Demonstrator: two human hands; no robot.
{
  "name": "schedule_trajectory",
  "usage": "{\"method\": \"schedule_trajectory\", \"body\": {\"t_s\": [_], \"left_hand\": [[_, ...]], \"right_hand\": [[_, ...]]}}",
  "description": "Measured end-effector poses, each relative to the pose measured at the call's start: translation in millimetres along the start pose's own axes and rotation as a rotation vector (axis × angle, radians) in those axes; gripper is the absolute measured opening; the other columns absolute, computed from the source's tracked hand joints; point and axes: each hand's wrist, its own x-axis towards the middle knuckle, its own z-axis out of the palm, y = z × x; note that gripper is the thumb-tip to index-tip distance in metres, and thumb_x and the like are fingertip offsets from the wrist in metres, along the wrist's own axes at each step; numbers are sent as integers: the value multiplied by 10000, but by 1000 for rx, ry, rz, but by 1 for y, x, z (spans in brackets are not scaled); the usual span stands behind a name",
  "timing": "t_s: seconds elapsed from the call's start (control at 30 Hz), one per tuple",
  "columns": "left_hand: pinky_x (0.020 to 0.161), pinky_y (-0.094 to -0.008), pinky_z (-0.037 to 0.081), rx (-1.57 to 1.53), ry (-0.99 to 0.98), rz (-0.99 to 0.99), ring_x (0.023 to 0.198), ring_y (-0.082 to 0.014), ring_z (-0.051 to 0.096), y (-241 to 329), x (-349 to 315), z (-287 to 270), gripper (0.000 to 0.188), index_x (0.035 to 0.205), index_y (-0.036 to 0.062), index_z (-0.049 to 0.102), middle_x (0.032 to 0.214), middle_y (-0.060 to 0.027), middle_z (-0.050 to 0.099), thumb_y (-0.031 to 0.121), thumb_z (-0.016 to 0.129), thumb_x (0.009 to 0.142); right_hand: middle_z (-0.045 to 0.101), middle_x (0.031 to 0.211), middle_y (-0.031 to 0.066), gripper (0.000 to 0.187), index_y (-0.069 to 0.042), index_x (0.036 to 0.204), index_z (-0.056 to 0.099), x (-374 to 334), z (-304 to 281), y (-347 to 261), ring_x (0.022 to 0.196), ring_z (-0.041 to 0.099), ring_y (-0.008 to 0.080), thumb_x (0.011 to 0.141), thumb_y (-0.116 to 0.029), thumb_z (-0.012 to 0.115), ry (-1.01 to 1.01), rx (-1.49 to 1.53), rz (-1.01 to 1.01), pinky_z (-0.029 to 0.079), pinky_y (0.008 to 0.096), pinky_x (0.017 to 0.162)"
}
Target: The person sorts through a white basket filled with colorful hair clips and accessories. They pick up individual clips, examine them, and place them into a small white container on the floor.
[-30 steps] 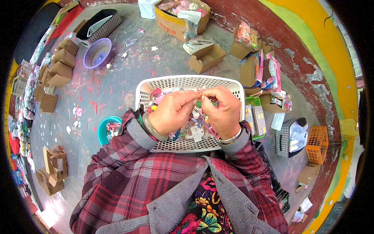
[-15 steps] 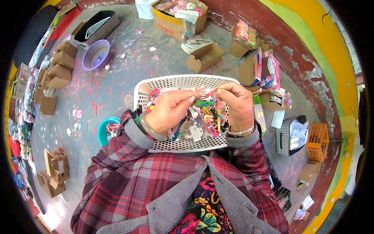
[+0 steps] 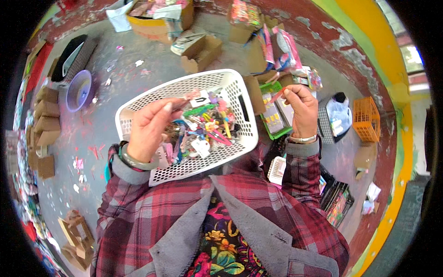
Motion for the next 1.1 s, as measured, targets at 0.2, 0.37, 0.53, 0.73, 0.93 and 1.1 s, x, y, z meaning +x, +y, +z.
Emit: {"method": "schedule_trajectory", "body": {"t_s": [0.2, 0.37, 0.53, 0.73, 0.93, 1.1], "left_hand": [[857, -274, 468, 0, 11, -18, 970, -159, 575, 2, 1, 5, 265, 1093, -35, 567, 1069, -107, 598, 143, 451, 935], [856, -270, 472, 8, 19, -41, 964, -159, 578, 1, 0, 3, 254, 1081, -27, 573, 1062, -103, 600, 145, 463, 930], [861, -272, 472, -1, 23, -31, 975, -156, 571, 3, 0, 6, 245, 1080, -29, 571, 1066, -104, 597, 122, 450, 932], [863, -275, 473, 1, 11, -20, 978, -154, 570, 0, 1, 3, 245, 1082, -34, 570, 1073, -101, 592, 119, 452, 931], [863, -276, 474, 0, 24, -22, 971, -153, 573, 1, -1, 3, 245, 1084, -36, 569, 1066, -103, 596, 113, 450, 931], [866, -274, 471, 4, 5, -22, 969, -152, 574, 1, 2, 5, 244, 1085, -36, 569, 1067, -105, 597, 108, 445, 931]], "right_hand": [[634, 712, 63, 121, 1, 806, 652, -22, -88, 96, 659, 569, 96, 742, -98, 621, 30, -618, 15, 445, 247, 611], [640, 699, 66, 98, 3, 768, 673, -48, -102, 144, 675, 580, 112, 715, -71, 635, 40, -829, 234, 445, 250, 633], [657, 739, 83, 128, -4, 800, 679, -59, -127, 203, 714, 609, 156, 718, -83, 620, -51, -874, 317, 459, 275, 690], [662, 765, 109, 135, -27, 812, 686, -64, -138, 230, 725, 625, 192, 706, -89, 629, -104, -919, 312, 469, 291, 705], [658, 730, 117, 175, -29, 828, 685, -60, -106, 188, 710, 634, 198, 702, -148, 660, -68, -1187, 496, 478, 314, 698], [605, 1059, 136, 439, -85, 1164, 547, -69, -151, 246, 834, 620, 199, 734, -113, 626, -211, -829, 351, 478, 325, 688]]}}
